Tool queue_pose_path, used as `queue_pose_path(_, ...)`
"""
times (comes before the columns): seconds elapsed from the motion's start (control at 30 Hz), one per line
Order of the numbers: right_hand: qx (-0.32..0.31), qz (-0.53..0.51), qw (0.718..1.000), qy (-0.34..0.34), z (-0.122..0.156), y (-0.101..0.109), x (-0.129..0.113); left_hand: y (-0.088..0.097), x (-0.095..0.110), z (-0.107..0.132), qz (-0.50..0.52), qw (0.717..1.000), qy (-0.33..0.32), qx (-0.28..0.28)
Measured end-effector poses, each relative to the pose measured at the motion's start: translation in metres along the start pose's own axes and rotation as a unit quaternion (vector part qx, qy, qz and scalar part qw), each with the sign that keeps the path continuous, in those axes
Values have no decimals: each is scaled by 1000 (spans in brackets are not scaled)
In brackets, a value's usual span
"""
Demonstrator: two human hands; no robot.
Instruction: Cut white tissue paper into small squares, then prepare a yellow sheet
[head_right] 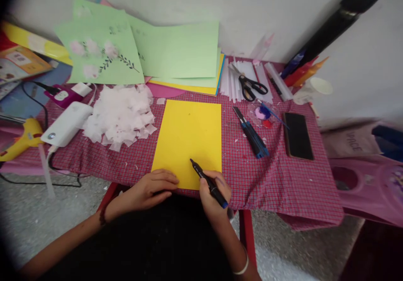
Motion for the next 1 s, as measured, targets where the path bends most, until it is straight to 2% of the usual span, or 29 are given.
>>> queue_pose_path(0.37, 6, 13, 1000, 19, 1, 0, 4, 2, 1, -3, 28, 999, 3, 18)
queue_pose_path(1.0, -4, 8, 1000, -6, -1, 1, -4, -1, -6, -2, 36, 999, -1, 11)
Point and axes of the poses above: each hand's wrist, its own z-axis away from the middle knuckle, its own y-axis out of the back of the hand, x = y × z, the point moved 1 cm from there along -z, towards the middle knuckle, and after that the axes turned 7 degrees about y, right-handed, at the moved point
